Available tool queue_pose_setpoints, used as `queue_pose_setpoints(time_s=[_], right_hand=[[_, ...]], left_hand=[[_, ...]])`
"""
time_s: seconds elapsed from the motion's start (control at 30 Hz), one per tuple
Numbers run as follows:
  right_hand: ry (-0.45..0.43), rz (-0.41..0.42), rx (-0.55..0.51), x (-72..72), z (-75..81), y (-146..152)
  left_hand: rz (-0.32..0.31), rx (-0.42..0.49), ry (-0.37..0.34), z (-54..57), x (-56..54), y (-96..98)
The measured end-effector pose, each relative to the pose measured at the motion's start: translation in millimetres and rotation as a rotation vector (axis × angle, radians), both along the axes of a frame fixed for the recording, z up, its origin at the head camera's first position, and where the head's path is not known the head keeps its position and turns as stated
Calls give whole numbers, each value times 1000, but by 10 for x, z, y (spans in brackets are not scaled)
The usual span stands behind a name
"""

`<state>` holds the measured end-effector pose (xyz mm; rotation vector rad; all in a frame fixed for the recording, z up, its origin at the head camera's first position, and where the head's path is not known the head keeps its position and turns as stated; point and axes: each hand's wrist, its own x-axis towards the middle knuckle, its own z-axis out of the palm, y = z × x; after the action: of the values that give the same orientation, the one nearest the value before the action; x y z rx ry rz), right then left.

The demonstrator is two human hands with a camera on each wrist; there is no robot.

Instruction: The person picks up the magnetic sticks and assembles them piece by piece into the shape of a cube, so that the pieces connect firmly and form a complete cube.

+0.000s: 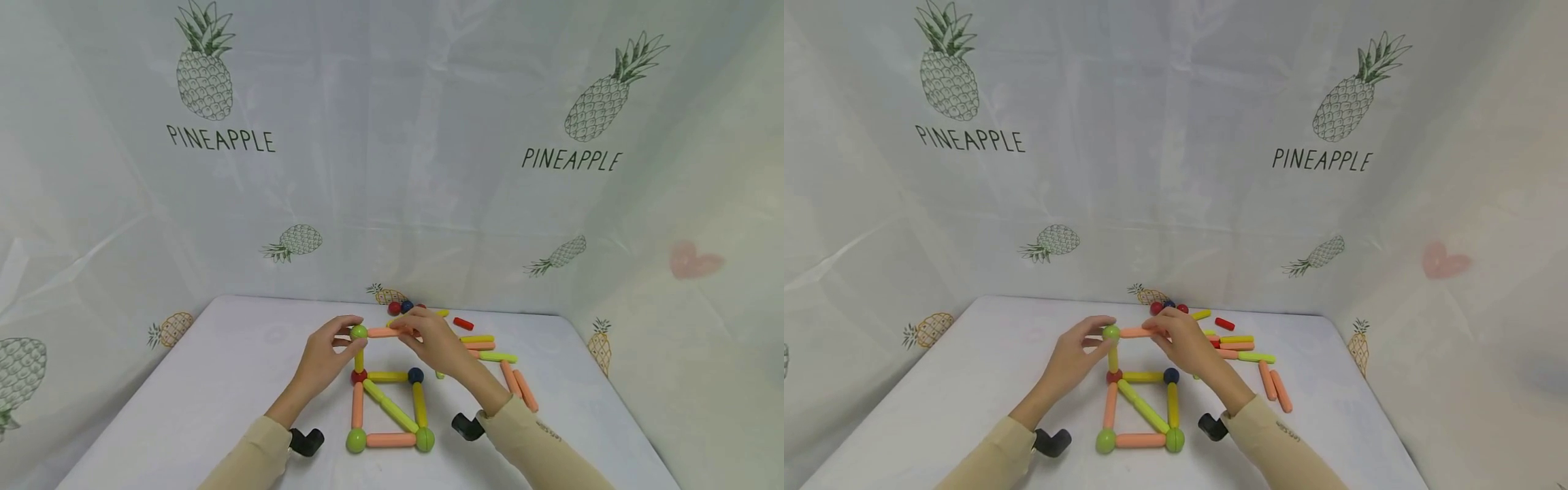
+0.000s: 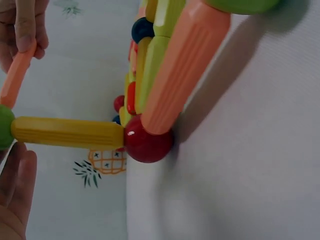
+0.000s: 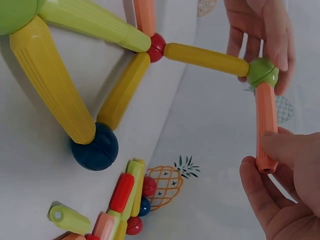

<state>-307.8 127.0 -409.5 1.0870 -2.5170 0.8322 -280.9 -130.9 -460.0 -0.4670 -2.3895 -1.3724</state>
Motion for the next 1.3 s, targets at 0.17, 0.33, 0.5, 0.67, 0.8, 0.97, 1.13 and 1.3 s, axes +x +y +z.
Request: queue_pose_setpoints(time_s=[0.17, 0.33, 0.5, 0.67, 0.8, 0.97, 1.13, 1.3], right_hand=[[-33, -2, -19, 2, -21, 9], [-10, 6, -26, -8, -20, 10], [-10, 21, -19, -40, -11, 41], [-81, -21, -45, -106, -52, 306], [-109, -173, -27, -191, -167, 667], [-185, -337, 34, -302, -417, 1139], [-231, -378, 108, -371, -620, 1407], [-245, -383, 130, -405, -690, 1453]], left_hand=[[-15, -104, 58, 74, -81, 50], [-10, -186, 80, 100, -137, 58], [16, -180, 97, 104, -132, 72], [38, -150, 79, 97, -113, 104], [57, -132, 81, 71, -117, 102], [73, -119, 64, 42, -128, 97], [77, -118, 47, 11, -149, 79], [78, -116, 40, 13, -150, 93]])
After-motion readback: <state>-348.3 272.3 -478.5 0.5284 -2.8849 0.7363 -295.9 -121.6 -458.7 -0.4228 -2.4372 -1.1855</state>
